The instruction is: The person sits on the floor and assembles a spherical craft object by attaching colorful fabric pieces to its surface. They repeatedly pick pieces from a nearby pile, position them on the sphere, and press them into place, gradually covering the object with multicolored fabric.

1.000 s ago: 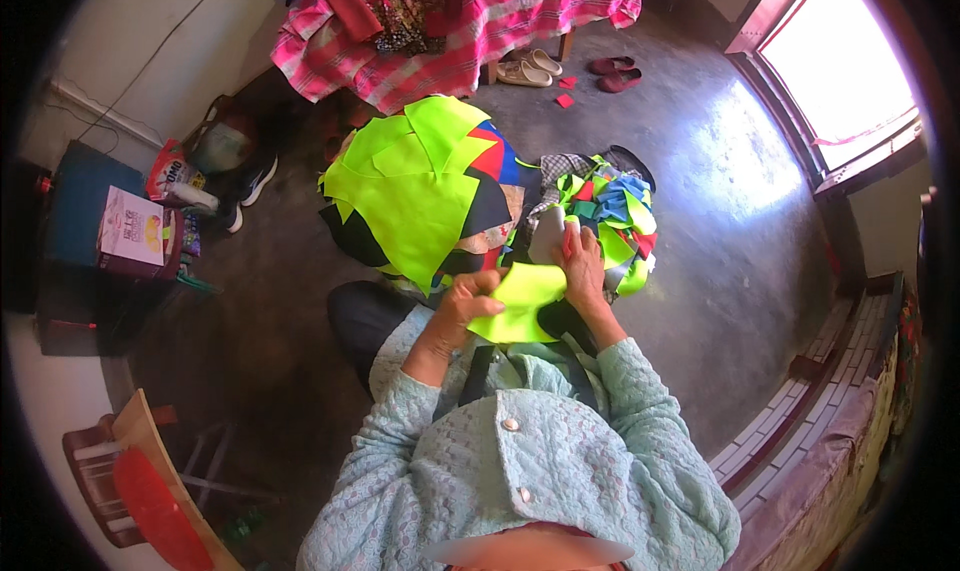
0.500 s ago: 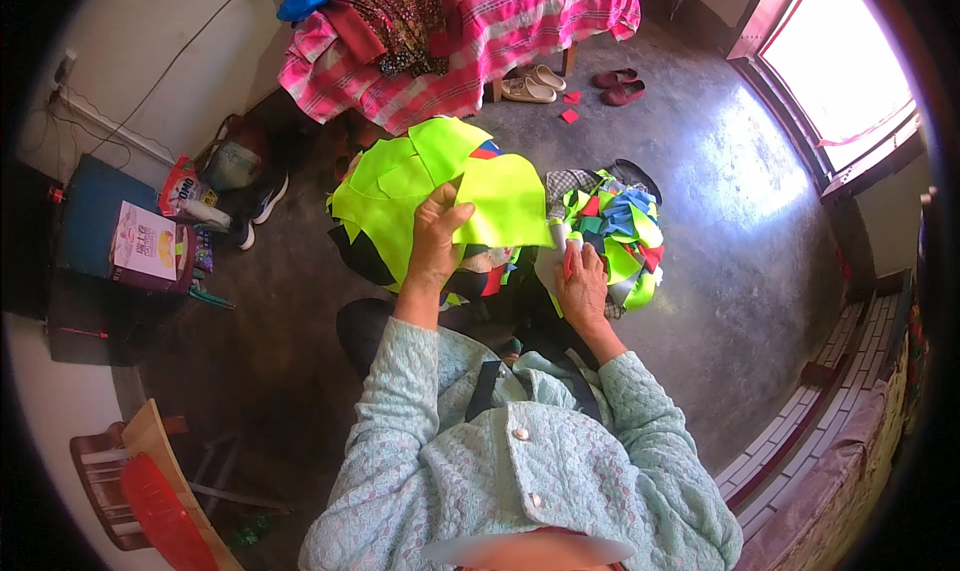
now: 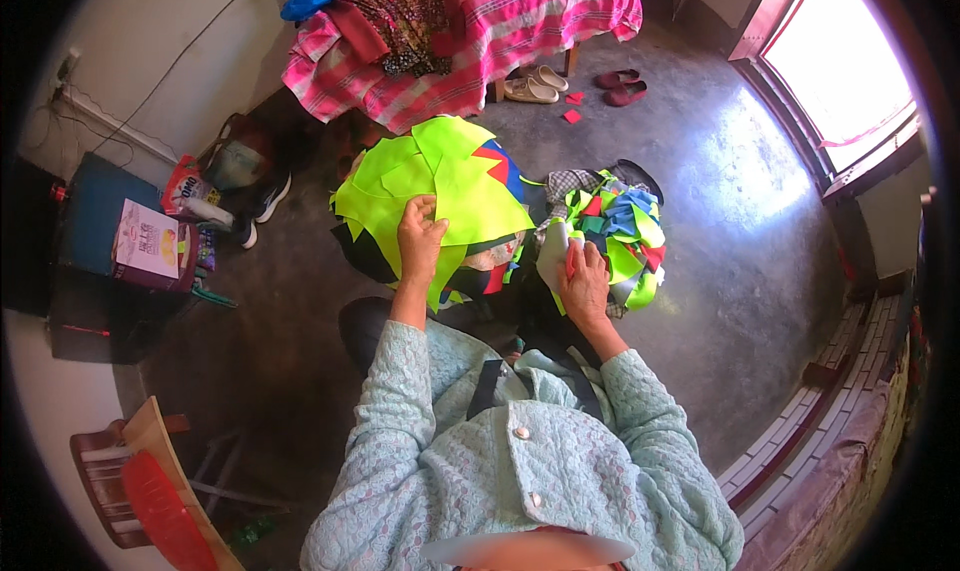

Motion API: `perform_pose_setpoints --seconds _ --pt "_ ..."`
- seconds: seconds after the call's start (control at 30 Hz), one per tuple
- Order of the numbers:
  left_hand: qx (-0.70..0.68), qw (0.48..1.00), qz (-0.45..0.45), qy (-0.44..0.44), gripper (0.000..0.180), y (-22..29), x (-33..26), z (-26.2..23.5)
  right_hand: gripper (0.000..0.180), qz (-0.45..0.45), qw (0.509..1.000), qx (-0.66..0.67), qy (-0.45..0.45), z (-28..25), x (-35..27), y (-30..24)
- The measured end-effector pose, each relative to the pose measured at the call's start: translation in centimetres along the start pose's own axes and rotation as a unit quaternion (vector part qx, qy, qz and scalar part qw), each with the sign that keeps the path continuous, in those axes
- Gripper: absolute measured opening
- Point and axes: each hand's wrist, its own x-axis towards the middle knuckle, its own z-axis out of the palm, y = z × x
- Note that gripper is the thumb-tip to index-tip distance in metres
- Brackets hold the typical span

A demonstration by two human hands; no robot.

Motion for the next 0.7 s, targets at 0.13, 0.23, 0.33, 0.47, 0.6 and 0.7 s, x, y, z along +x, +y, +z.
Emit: perform_pose_setpoints --seconds 0.13,0.23,0.33,0.47,0.6,0.7 --pt "0.156 0.987 0.034 0.009 0.037 -0.2 -0.3 0.1 0.051 0.009 1.000 0.006 0.005 0.0 0.0 0.2" --pt "0.373 0.922 0.093 0.049 0.035 1.0 -1.4 0.7 0.052 0.022 1.000 0.017 -0.008 0.2 0.1 0.3" --pt "0.450 0.862 0.211 0.098 0.036 1.4 -3.0 1.9 0.053 0.023 0.999 0.037 0.005 0.5 0.0 0.6" --pt "0.340 0.900 0.269 0.030 0.030 0.5 -5.1 4.9 0.051 0.040 0.995 0.087 0.014 0.8 0.1 1.1" --pt "0.213 0.963 0.102 -0.130 0.024 -3.9 -6.9 7.6 0.041 0.047 0.990 0.129 0.040 0.8 0.2 1.3" --pt "0.203 0.963 -0.017 -0.177 0.033 -7.6 -8.1 9.1 0.035 0.056 0.977 0.194 0.063 1.2 0.3 1.9"
